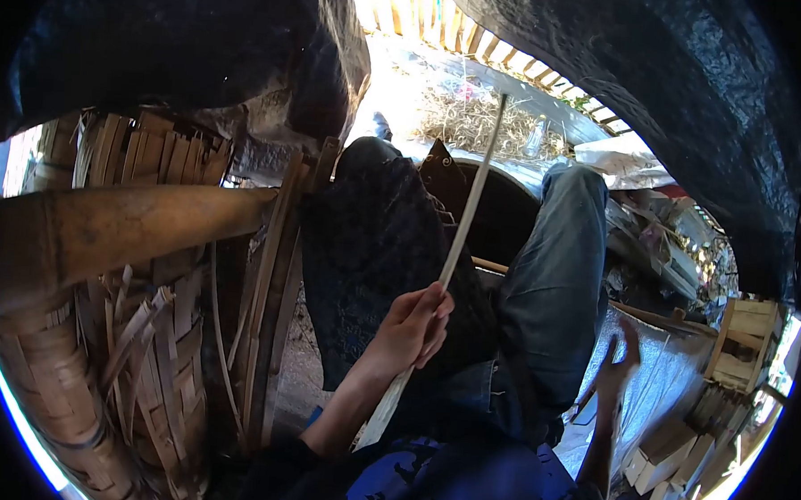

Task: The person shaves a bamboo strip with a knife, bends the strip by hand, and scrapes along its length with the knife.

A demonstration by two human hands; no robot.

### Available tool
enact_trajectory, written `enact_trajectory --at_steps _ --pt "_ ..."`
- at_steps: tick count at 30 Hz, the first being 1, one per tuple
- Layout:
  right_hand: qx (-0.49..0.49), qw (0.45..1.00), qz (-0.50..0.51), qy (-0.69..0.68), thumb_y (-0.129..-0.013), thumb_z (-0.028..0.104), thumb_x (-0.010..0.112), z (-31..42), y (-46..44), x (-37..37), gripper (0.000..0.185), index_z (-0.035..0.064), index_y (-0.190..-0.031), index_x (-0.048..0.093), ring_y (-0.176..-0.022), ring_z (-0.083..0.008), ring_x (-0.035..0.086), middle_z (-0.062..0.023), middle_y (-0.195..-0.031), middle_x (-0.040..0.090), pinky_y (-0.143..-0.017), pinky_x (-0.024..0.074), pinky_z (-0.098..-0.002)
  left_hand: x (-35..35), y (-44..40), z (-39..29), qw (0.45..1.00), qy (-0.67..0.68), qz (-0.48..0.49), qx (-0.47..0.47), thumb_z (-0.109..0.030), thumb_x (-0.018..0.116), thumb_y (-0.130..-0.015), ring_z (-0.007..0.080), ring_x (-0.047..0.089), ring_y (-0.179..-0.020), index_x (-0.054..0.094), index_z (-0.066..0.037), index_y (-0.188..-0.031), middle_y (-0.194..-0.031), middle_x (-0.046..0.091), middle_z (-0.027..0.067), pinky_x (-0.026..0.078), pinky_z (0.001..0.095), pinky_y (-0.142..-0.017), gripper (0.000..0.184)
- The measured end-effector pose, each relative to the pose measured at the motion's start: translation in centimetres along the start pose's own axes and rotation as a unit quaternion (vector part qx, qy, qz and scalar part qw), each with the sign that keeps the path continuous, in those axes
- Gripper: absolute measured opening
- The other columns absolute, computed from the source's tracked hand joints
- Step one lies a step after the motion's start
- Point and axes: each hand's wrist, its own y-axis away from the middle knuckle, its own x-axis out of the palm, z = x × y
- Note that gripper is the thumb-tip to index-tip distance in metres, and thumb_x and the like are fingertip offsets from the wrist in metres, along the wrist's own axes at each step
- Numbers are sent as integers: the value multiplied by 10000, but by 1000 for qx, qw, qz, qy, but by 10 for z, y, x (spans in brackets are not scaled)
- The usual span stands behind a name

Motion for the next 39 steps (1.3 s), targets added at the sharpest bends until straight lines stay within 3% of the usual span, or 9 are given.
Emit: enact_trajectory --at_steps 3,6,10,12,15,17,21,25,39 --pt "63 944 -2 -325 -929 211 504 79 -34 -3 343 16 -1211 490 -1041 -244 571 -151 -1138 581 -891 446 -359 31 -12 8 998 -22 39 33 -343 331 -1002 29 328 -314 454 -98 -733 -431 325 -51 251 183 -300 384" --pt "175 647 258 -696 -968 280 437 158 -43 25 392 23 -1263 448 -1024 -223 583 -170 -1108 596 -871 458 -323 67 -14 25 987 -141 63 37 -326 345 -1001 45 393 -366 483 -35 -765 -475 410 -26 318 192 -352 400" --pt "190 671 291 -655 -961 284 459 148 -54 45 296 13 -1068 513 -717 -150 621 -102 -789 612 -655 510 -270 78 20 23 874 -465 27 143 -217 486 -947 135 589 -597 583 4 -827 -669 595 63 446 260 -559 269" --pt "215 654 290 -665 -962 275 461 139 -60 40 258 41 -862 506 -441 -114 536 -32 -558 510 -439 473 -235 40 51 24 846 -437 -179 247 -165 539 -908 164 620 -679 631 4 -850 -769 654 111 478 272 -634 201" --pt "207 683 318 -624 -965 270 458 121 -67 31 263 37 -856 515 -468 -114 553 -40 -567 523 -467 490 -242 -48 78 40 803 -418 -375 200 -159 564 -883 289 643 -888 601 14 -1020 -945 651 160 514 363 -752 224" --pt "207 683 327 -620 -968 265 452 120 -74 28 270 38 -836 517 -472 -113 556 -42 -560 522 -477 496 -244 -98 72 95 656 -609 -359 265 -151 543 -883 343 488 -1170 496 -27 -1228 -1220 516 228 410 440 -948 370" --pt "181 706 305 -613 -967 272 453 125 -83 21 282 36 -828 522 -486 -117 569 -44 -560 528 -496 506 -249 -132 106 202 676 -721 -136 65 -251 550 -870 371 213 -1353 334 -79 -1374 -1423 278 231 217 511 -1068 575" --pt "173 724 307 -593 -965 285 455 132 -81 23 300 36 -814 523 -486 -118 570 -43 -558 526 -498 508 -254 -146 98 271 695 -701 -155 -32 -272 546 -868 370 199 -1358 327 -87 -1380 -1430 267 228 203 516 -1071 587" --pt "179 735 296 -584 -965 343 439 149 -75 35 354 46 -801 539 -488 -113 564 -38 -555 521 -501 500 -241 -186 46 208 742 -634 -213 41 -347 531 -862 366 149 -1378 301 -116 -1403 -1454 228 218 154 535 -1080 632"
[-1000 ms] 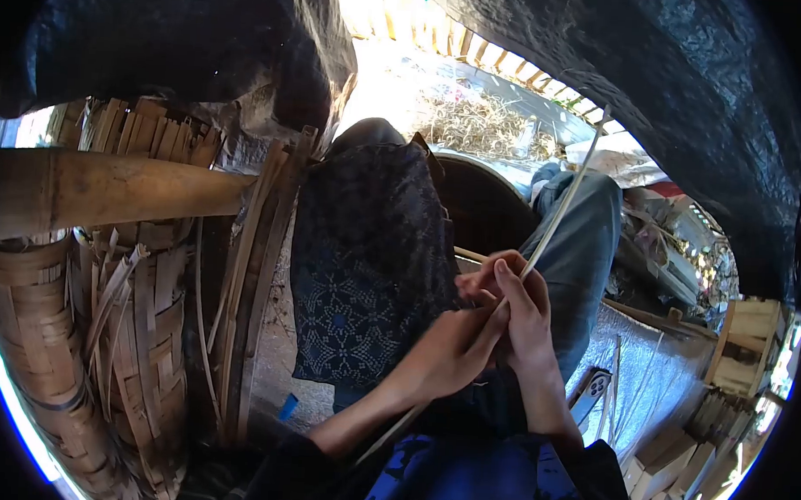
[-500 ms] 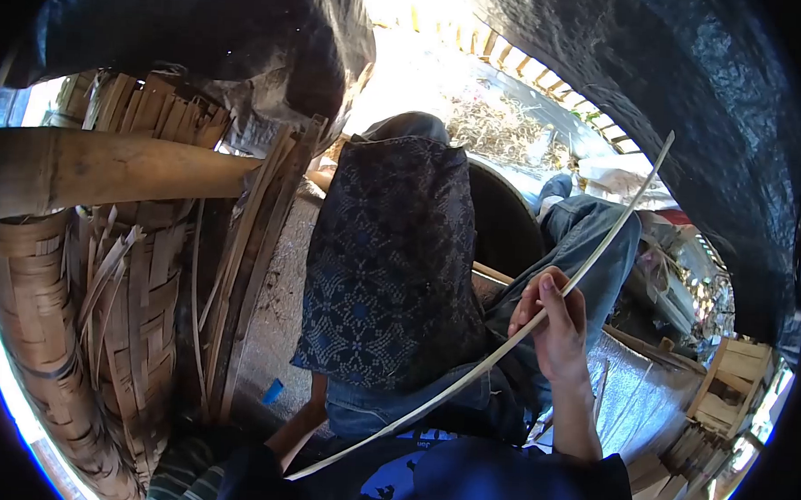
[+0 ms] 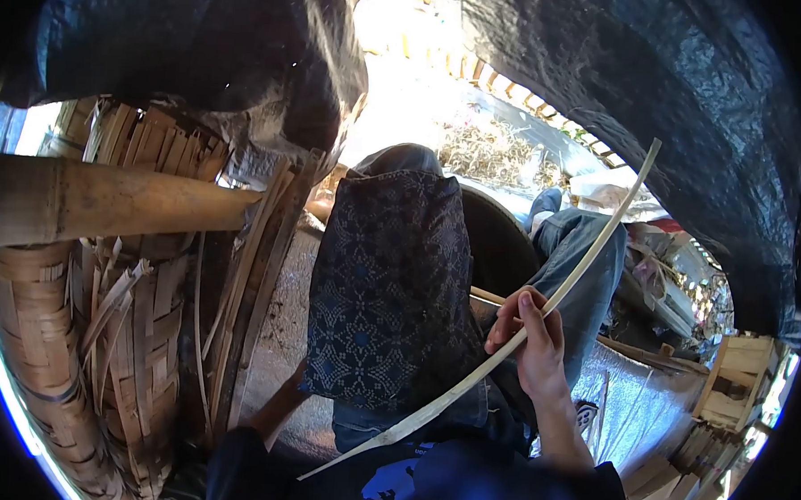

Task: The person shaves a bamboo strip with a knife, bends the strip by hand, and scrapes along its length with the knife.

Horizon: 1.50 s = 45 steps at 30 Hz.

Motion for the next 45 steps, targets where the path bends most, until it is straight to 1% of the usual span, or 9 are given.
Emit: enact_trajectory --at_steps 5,7,11,16,23,30,37,41,45 --pt "-1 1000 6 9 -961 427 399 -4 -2 11 449 37 -798 551 -495 -112 553 -38 -553 524 -513 486 -245 -72 -70 -27 968 168 -179 42 -368 527 -860 365 134 -1383 294 -124 -1409 -1461 216 215 140 540 -1082 645" --pt "-9 1000 19 18 -961 449 382 -3 -2 15 478 34 -795 551 -494 -114 552 -39 -552 523 -507 478 -243 -90 -90 -41 941 -250 -223 50 -385 471 -888 365 121 -1388 236 -138 -1434 -1478 195 192 134 556 -1072 644" --pt "21 997 70 24 -952 497 362 0 -6 18 527 25 -807 544 -509 -110 553 -33 -560 513 -499 462 -238 -97 -88 -48 934 -269 -227 56 -348 414 -920 358 104 -1393 272 -135 -1425 -1480 182 203 137 540 -1070 566" --pt "-45 991 129 13 -944 402 473 3 -27 33 405 23 -805 514 -554 -99 561 -23 -628 515 -522 483 -247 -152 -44 -107 906 88 -403 97 -373 419 -922 312 509 -1111 559 -6 -1119 -1173 528 217 370 425 -943 439" --pt "-81 981 173 41 -922 379 515 16 -99 127 467 -4 -656 498 -453 -143 610 -52 -557 545 -407 533 -229 -184 8 -227 947 310 16 86 -303 492 -926 109 551 -709 587 25 -907 -713 575 65 399 265 -614 342" --pt "-157 982 88 54 -904 412 536 -8 -98 137 483 33 -613 465 -448 -156 589 -42 -494 481 -396 475 -279 -142 -29 -211 911 176 -340 151 -225 655 -839 61 377 -518 512 -1 -784 -613 467 -10 279 222 -475 271" --pt "-415 838 -23 353 -870 263 600 24 -4 27 406 19 -1180 505 -976 -306 550 -176 -1038 552 -793 500 -391 -143 -36 -173 960 92 -251 81 -189 575 -884 83 299 -498 576 19 -824 -559 353 -19 219 273 -461 217" --pt "-233 782 -399 418 -898 3 463 -17 44 -108 184 8 -1045 574 -880 -264 622 -144 -989 607 -771 495 -371 -147 -38 -180 965 77 -236 86 -193 572 -894 86 299 -497 581 21 -829 -557 361 -14 206 281 -454 225" --pt "-135 757 -348 536 -870 159 558 -124 72 -160 315 54 -1166 528 -1103 -353 511 -183 -1174 529 -893 434 -447 -148 -40 -187 968 81 -237 18 -179 588 -891 90 288 -488 561 14 -807 -565 363 -6 205 294 -449 212"
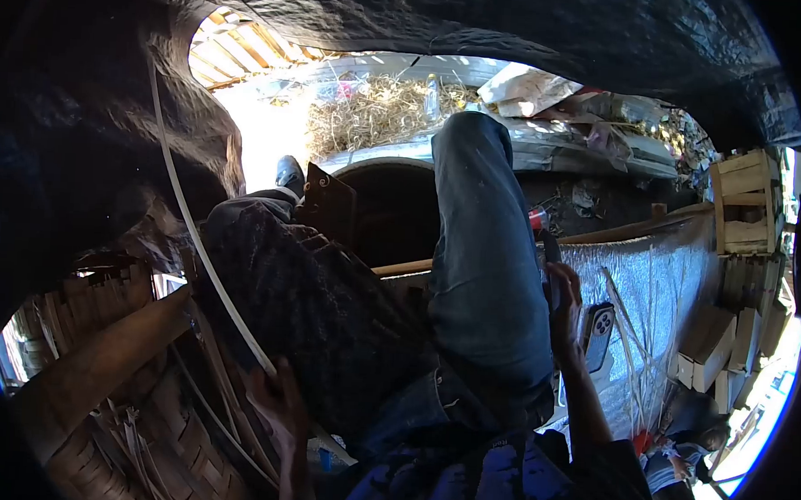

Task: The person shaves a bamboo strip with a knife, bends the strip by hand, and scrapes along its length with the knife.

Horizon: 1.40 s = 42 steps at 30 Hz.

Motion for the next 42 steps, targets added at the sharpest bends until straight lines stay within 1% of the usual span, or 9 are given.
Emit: enact_trajectory --at_steps 4,16,26,28,31,33,37,41,42 --pt "-100 993 22 66 -850 197 571 -3 7 30 366 76 -1192 522 -1142 -367 480 -175 -1217 510 -920 407 -463 4 -2 23 996 -35 -39 71 -159 593 -888 99 301 -493 512 3 -767 -570 367 9 215 302 -452 218" --pt "-134 976 76 152 -831 212 572 -20 -4 30 387 90 -1195 525 -1158 -375 461 -165 -1240 501 -940 382 -472 -5 -9 45 988 -146 18 37 -130 538 -907 238 435 -621 503 32 -801 -688 476 129 344 353 -573 197" --pt "-172 971 58 155 -829 174 518 -22 -7 31 339 92 -1158 543 -1155 -368 451 -150 -1246 503 -958 348 -472 -34 -26 61 995 -94 40 -17 -154 503 -925 141 398 -633 465 38 -752 -652 451 89 328 296 -547 261" --pt "-180 971 45 152 -828 175 523 -20 -9 33 336 90 -1153 545 -1156 -367 451 -151 -1245 503 -956 350 -473 -18 -25 76 991 -75 -23 108 -169 502 -922 126 378 -592 454 29 -728 -612 435 68 316 299 -520 282" --pt "-189 972 55 129 -823 157 541 -14 -10 28 319 82 -1133 551 -1158 -364 451 -152 -1247 501 -966 346 -482 -9 -24 55 997 7 -29 67 -169 521 -910 106 349 -558 452 13 -709 -567 385 34 282 295 -494 280" --pt "-151 980 54 118 -824 150 555 -6 -10 24 326 60 -1137 536 -1151 -361 451 -161 -1236 497 -991 332 -481 -18 -15 49 999 -24 -12 22 -176 536 -903 98 344 -556 450 6 -700 -565 378 20 274 289 -492 286" --pt "160 973 -159 -43 -835 148 596 -43 64 -2 449 -27 -1206 413 -1117 -383 425 -211 -1156 443 -997 323 -464 -7 -20 30 999 35 -24 22 -232 591 -880 84 331 -556 445 -2 -694 -572 372 -14 250 274 -484 329" --pt "209 972 24 108 -826 127 646 -64 180 -27 476 -32 -1179 371 -1076 -364 443 -221 -1117 447 -919 360 -467 -15 -20 32 998 27 2 -54 -311 616 -866 86 347 -587 500 6 -741 -601 417 -13 280 279 -518 360" --pt "215 974 43 53 -831 127 639 -58 177 -26 438 -29 -1151 383 -1031 -361 466 -212 -1084 469 -898 371 -460 -15 -20 24 997 42 -18 -68 -345 612 -863 83 358 -608 531 3 -762 -620 440 -10 292 281 -546 372"
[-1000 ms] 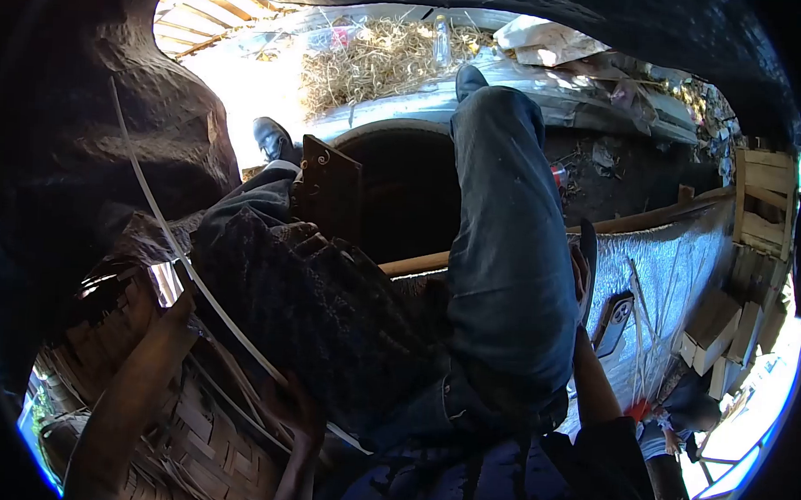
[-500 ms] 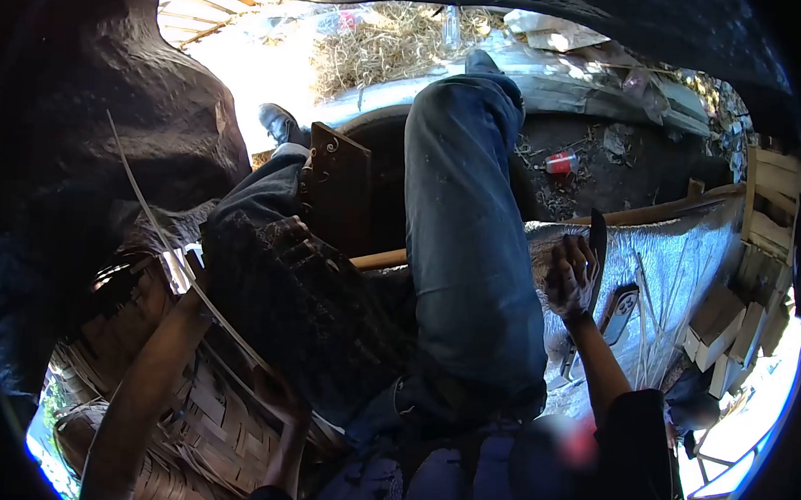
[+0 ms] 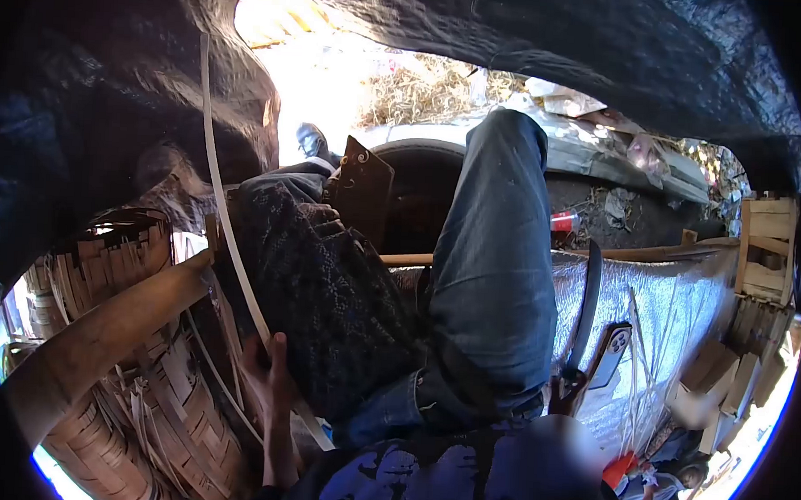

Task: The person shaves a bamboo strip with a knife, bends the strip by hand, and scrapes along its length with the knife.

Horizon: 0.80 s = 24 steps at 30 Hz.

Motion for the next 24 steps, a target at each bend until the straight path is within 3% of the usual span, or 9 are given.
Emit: enact_trajectory --at_steps 2,7,8,9,12,15,19,21,24 --pt "-22 996 -35 -85 -833 83 617 16 1 12 324 -10 -1077 425 -859 -338 525 -172 -947 534 -795 412 -431 -6 -3 2 998 32 34 -49 -438 574 -877 76 395 -661 598 -12 -799 -680 506 -4 323 280 -623 434" --pt "49 989 28 -134 -842 54 584 3 0 3 234 9 -1030 452 -787 -325 538 -149 -867 552 -733 419 -426 -11 -3 -7 993 100 58 -23 -528 468 -906 77 418 -637 567 -34 -713 -644 479 -4 332 260 -614 540" --pt "89 986 48 -130 -857 42 527 7 -1 -3 128 27 -969 467 -709 -264 549 -113 -776 546 -621 427 -381 -11 -3 -9 992 104 70 -31 -557 426 -912 83 426 -617 548 -44 -684 -620 453 -6 336 254 -602 575" --pt "5 984 56 -168 -876 64 479 22 -2 -18 70 40 -940 463 -569 -170 527 -73 -695 521 -480 409 -308 -11 -3 -13 991 109 65 -28 -557 426 -912 83 426 -617 548 -44 -684 -620 453 -6 336 254 -602 575" --pt "112 953 81 -269 -883 90 460 55 -5 -46 84 35 -946 467 -446 -83 451 -37 -630 488 -377 342 -242 -10 -2 -29 979 138 151 -16 -563 273 -949 69 438 -579 461 -89 -693 -607 399 -12 342 227 -537 570" --pt "-15 925 107 -365 -866 110 514 90 -25 -81 160 -6 -971 479 -398 -56 398 4 -543 445 -371 306 -225 -11 0 -36 978 139 149 -51 -602 274 -927 79 418 -431 468 -81 -684 -569 374 -17 316 210 -405 607" --pt "-210 944 151 -206 -792 68 651 138 -80 -103 287 3 -1030 503 -402 -57 394 1 -517 428 -407 302 -259 -11 -3 -35 939 217 241 -119 -550 272 -951 60 414 -411 462 -92 -718 -556 385 -6 288 190 -361 548" --pt "-259 930 220 -138 -782 83 682 188 -103 -116 309 20 -1028 507 -437 -67 463 -1 -526 465 -438 340 -253 -11 -6 -42 927 227 272 -123 -532 286 -956 59 418 -416 461 -96 -728 -549 383 -3 285 189 -361 523" --pt "-390 878 234 -146 -801 127 677 267 -115 -109 303 17 -1025 505 -528 -137 598 -42 -576 553 -508 451 -282 -16 -13 -48 860 290 343 -243 -490 312 -967 48 371 -403 460 -114 -780 -536 358 -22 246 186 -351 446"
